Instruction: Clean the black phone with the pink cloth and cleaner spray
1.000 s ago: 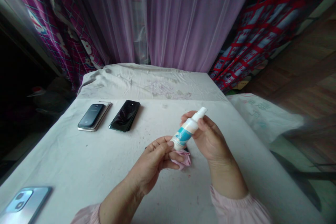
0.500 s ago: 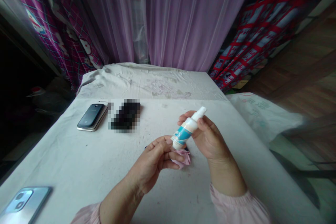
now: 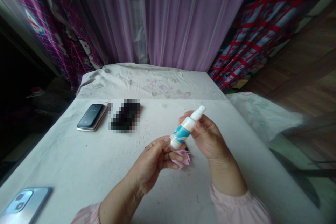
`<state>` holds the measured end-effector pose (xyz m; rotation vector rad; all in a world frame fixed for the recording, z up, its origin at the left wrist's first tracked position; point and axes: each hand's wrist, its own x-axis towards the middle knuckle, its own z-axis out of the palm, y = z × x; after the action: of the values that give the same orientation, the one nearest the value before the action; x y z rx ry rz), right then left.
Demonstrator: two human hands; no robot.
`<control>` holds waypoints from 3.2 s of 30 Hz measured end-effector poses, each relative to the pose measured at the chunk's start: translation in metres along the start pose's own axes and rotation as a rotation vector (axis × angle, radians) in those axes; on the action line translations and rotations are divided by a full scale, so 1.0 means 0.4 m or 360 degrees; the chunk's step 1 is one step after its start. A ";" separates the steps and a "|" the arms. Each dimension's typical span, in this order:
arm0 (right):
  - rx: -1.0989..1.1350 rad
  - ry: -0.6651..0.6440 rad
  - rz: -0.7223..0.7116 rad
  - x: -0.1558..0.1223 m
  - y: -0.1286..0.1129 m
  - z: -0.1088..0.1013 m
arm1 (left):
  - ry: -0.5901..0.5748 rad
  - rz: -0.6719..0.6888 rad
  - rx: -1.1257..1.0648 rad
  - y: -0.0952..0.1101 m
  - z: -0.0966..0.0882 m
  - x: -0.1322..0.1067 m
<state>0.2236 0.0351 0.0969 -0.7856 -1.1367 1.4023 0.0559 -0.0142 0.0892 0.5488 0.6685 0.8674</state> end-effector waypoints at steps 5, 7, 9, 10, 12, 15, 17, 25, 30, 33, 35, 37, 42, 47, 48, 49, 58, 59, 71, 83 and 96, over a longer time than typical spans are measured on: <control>-0.0006 -0.0013 -0.0025 0.002 0.002 -0.002 | -0.0014 -0.0005 -0.0015 0.002 0.004 0.001; -0.0018 -0.0006 -0.0041 0.002 0.001 -0.001 | -0.0023 -0.0004 -0.0017 0.003 0.004 0.002; -0.0014 -0.0002 -0.0053 0.003 -0.001 0.002 | -0.0036 -0.0002 -0.0012 0.003 0.004 0.002; -0.0006 -0.0002 -0.0057 0.003 -0.001 0.004 | -0.0042 -0.0002 -0.0007 0.002 0.003 0.002; 0.0007 0.0008 -0.0064 0.004 -0.002 0.008 | -0.0044 -0.0008 0.0009 -0.001 0.003 0.002; -0.0002 0.0078 -0.0055 0.006 -0.003 0.011 | 0.0018 -0.0018 0.0099 -0.005 0.004 0.003; -0.0030 0.0152 -0.0041 0.007 -0.002 0.012 | 0.0164 0.0076 0.0217 -0.005 0.002 0.003; -0.0209 0.0236 0.0003 0.007 -0.004 0.029 | 0.0289 0.0689 0.0770 -0.011 -0.012 0.004; -0.0298 0.0214 0.0002 0.001 -0.013 0.041 | 0.0200 0.0616 0.0703 -0.026 -0.008 0.008; -0.0337 0.0170 -0.0006 -0.004 -0.014 0.033 | 0.0158 0.0536 0.0545 -0.022 0.001 0.008; -0.0348 0.0141 -0.0002 -0.006 -0.013 0.026 | 0.0148 0.0501 0.0466 -0.020 0.007 0.006; -0.0336 0.0095 0.0009 -0.009 -0.012 0.019 | 0.0188 0.0518 0.0447 -0.021 0.011 0.005; -0.0203 0.0007 0.0052 -0.012 -0.019 0.020 | 0.0304 0.0602 0.0383 -0.024 0.013 0.005; -0.0088 0.0036 0.0132 -0.015 -0.027 0.028 | 0.0283 0.0643 0.0308 -0.017 0.027 0.001; -0.0079 0.0045 0.0139 -0.015 -0.027 0.029 | 0.0271 0.0647 0.0293 -0.015 0.032 -0.001; -0.0071 0.0048 0.0142 -0.016 -0.028 0.030 | 0.0260 0.0651 0.0275 -0.013 0.036 -0.003; -0.0040 0.0003 0.0104 -0.018 -0.033 0.034 | 0.0270 0.0682 0.0238 -0.023 0.035 -0.008; -0.0028 -0.0005 0.0101 -0.018 -0.034 0.034 | 0.0271 0.0692 0.0230 -0.026 0.034 -0.007; -0.0023 -0.0036 0.0110 -0.023 -0.036 0.032 | 0.0189 0.0717 0.0323 -0.010 0.057 -0.024; 0.0010 -0.0049 0.0104 -0.022 -0.035 0.031 | 0.0247 0.0769 0.0380 -0.014 0.055 -0.028; -0.0018 -0.0056 0.0093 -0.024 -0.036 0.032 | 0.0294 0.0739 0.0387 -0.011 0.058 -0.031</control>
<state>0.2181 0.0219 0.1131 -0.8104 -1.1579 1.4644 0.0690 -0.0304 0.1055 0.8706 0.8370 1.2917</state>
